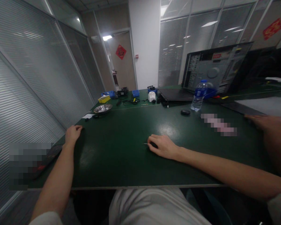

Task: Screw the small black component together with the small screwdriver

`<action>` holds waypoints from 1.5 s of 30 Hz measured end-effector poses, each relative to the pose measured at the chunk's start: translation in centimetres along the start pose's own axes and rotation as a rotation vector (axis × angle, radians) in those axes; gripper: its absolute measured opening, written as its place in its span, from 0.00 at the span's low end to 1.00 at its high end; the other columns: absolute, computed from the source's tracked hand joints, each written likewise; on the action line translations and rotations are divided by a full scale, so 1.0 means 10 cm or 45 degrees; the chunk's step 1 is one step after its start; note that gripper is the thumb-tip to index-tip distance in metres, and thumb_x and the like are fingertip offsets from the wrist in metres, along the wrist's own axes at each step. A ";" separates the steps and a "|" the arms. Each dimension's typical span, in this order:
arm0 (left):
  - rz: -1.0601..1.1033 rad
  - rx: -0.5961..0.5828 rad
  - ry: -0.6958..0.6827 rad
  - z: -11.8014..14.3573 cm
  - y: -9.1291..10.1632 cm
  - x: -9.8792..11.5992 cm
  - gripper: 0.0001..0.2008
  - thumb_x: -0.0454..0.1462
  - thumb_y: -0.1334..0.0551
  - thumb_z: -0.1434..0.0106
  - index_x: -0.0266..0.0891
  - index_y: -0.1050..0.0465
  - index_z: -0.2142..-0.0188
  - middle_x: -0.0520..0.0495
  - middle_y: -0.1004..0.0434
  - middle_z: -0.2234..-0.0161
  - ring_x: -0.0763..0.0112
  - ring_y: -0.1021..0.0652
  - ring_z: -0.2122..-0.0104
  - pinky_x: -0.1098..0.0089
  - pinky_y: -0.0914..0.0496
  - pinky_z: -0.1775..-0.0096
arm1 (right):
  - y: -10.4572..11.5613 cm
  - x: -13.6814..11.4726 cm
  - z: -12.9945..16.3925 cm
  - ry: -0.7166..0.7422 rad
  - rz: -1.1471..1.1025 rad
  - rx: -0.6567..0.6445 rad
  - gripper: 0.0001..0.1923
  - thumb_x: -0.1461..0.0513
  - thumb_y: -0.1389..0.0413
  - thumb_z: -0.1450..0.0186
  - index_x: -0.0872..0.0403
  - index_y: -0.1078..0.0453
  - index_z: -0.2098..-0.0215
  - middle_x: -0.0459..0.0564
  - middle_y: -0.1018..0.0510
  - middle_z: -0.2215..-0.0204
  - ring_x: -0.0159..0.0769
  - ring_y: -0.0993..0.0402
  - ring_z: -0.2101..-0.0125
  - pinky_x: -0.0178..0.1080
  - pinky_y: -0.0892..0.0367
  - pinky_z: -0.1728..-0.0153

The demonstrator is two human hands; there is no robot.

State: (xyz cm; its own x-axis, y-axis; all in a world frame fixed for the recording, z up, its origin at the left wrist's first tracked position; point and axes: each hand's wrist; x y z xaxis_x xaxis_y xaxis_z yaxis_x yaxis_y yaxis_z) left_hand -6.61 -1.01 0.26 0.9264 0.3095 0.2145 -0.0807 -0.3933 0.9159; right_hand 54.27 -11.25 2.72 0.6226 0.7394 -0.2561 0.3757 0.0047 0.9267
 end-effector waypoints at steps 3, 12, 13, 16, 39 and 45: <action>0.053 -0.017 0.029 -0.01 -0.01 0.00 0.18 0.42 0.42 0.31 0.35 0.19 0.50 0.36 0.18 0.51 0.50 0.21 0.51 0.61 0.29 0.49 | -0.01 0.01 0.00 0.008 0.005 0.007 0.09 0.58 0.49 0.26 0.52 0.29 0.56 0.48 0.23 0.60 0.33 0.27 0.66 0.35 0.42 0.67; 0.155 -0.123 0.080 -0.05 0.02 0.04 0.15 0.42 0.41 0.33 0.39 0.20 0.53 0.41 0.17 0.54 0.55 0.20 0.53 0.63 0.29 0.50 | -0.01 0.00 0.00 0.016 0.018 0.011 0.09 0.58 0.49 0.26 0.53 0.29 0.56 0.48 0.22 0.60 0.33 0.28 0.67 0.35 0.43 0.67; 0.162 -0.128 0.087 -0.05 0.02 0.04 0.15 0.43 0.41 0.33 0.39 0.19 0.54 0.41 0.17 0.54 0.54 0.20 0.53 0.63 0.29 0.50 | 0.00 0.00 0.00 0.016 0.015 0.006 0.09 0.58 0.49 0.26 0.53 0.29 0.56 0.48 0.22 0.60 0.32 0.28 0.67 0.35 0.42 0.67; 0.173 -0.136 0.116 -0.05 0.02 0.04 0.15 0.43 0.40 0.34 0.38 0.19 0.54 0.40 0.17 0.54 0.53 0.20 0.54 0.62 0.29 0.51 | 0.01 0.00 0.00 0.011 0.011 -0.002 0.09 0.58 0.49 0.26 0.53 0.29 0.56 0.48 0.22 0.60 0.32 0.27 0.67 0.35 0.42 0.67; 0.474 -0.259 0.266 -0.07 0.05 0.05 0.16 0.41 0.34 0.42 0.38 0.17 0.56 0.41 0.16 0.57 0.56 0.19 0.57 0.65 0.26 0.55 | 0.03 -0.02 0.00 -0.005 0.001 -0.028 0.10 0.58 0.49 0.26 0.53 0.29 0.55 0.49 0.22 0.60 0.33 0.27 0.67 0.36 0.41 0.67; 0.635 -0.366 0.196 -0.01 0.09 0.17 0.19 0.46 0.30 0.46 0.38 0.17 0.58 0.44 0.16 0.59 0.65 0.22 0.66 0.70 0.28 0.64 | 0.03 -0.02 0.01 0.003 0.003 -0.025 0.09 0.58 0.49 0.26 0.53 0.29 0.55 0.49 0.22 0.60 0.33 0.27 0.67 0.35 0.42 0.67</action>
State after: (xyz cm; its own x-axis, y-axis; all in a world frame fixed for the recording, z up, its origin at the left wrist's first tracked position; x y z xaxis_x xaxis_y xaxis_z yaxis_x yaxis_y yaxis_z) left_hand -5.16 -0.72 1.50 0.6887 0.2780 0.6697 -0.6086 -0.2803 0.7423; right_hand 54.29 -11.44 3.02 0.6220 0.7408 -0.2537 0.3606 0.0166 0.9326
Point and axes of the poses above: each hand's wrist, its own z-axis away from the middle knuckle, its own y-axis out of the back of the hand, x = y × z
